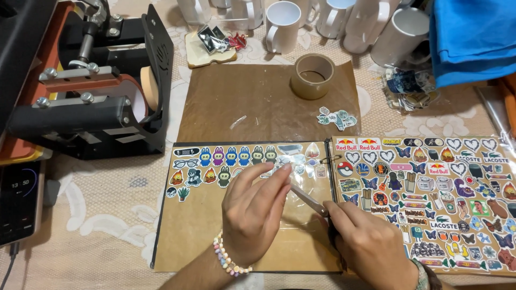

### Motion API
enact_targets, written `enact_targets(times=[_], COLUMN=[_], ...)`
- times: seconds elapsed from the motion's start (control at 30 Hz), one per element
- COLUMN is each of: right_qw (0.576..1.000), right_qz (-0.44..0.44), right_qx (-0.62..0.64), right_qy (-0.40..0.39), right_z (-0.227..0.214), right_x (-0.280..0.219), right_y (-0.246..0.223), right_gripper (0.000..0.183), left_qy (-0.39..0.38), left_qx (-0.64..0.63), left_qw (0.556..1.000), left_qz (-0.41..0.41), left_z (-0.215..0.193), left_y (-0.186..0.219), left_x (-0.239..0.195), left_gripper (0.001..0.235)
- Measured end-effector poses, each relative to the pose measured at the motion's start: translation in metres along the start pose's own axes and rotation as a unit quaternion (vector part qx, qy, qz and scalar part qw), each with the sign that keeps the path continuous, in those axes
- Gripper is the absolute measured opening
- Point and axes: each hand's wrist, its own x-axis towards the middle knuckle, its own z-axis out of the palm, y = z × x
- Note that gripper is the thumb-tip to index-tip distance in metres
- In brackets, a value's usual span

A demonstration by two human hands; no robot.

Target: The person is organizing a collection of stickers by selecting them from sheets, trimming some with scissors, and carefully inserting them into the pockets of a clear plastic binder sleeve.

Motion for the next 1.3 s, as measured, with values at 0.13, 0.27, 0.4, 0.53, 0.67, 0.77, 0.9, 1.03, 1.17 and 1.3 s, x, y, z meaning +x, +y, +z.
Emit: enact_targets(times=[0.13,0.27,0.4,0.53,0.67,0.77,0.9,1.03,1.17,1.3], right_qw=[0.999,0.992,0.926,0.878,0.913,0.954,0.975,0.971,0.980,0.984], right_qz=[-0.020,-0.066,-0.110,-0.171,-0.012,0.116,0.011,0.033,-0.017,0.027], right_qx=[-0.033,0.030,0.232,0.324,0.335,0.230,0.156,0.135,0.128,0.169], right_qy=[-0.010,-0.101,-0.278,-0.309,-0.235,-0.155,-0.159,-0.196,-0.152,-0.046], right_z=[0.000,0.000,-0.012,-0.024,-0.019,0.009,0.052,0.064,0.074,0.071], right_x=[0.001,0.014,0.042,0.070,0.114,0.142,0.161,0.162,0.160,0.154], right_y=[0.004,0.004,0.006,0.022,0.065,0.102,0.139,0.148,0.155,0.151], right_gripper=[0.045,0.043,0.052,0.051,0.032,0.026,0.048,0.047,0.033,0.019], left_qy=[-0.007,-0.021,-0.030,-0.018,0.007,0.018,0.034,0.040,0.033,0.034], left_qx=[-0.027,-0.085,-0.177,-0.157,-0.158,-0.175,-0.178,-0.182,-0.178,-0.179], left_qw=[0.999,0.993,0.968,0.969,0.963,0.953,0.944,0.944,0.944,0.944], left_qz=[-0.028,-0.079,-0.176,-0.190,-0.216,-0.248,-0.275,-0.273,-0.276,-0.275], left_z=[0.001,0.000,-0.001,-0.005,-0.004,-0.003,-0.004,-0.005,-0.004,-0.004], left_y=[-0.002,-0.004,-0.009,-0.015,-0.021,-0.027,-0.034,-0.035,-0.035,-0.035], left_x=[-0.003,-0.006,-0.019,-0.020,-0.019,-0.020,-0.022,-0.022,-0.023,-0.024], left_gripper=[0.041,0.049,0.056,0.052,0.051,0.048,0.043,0.043,0.044,0.042])
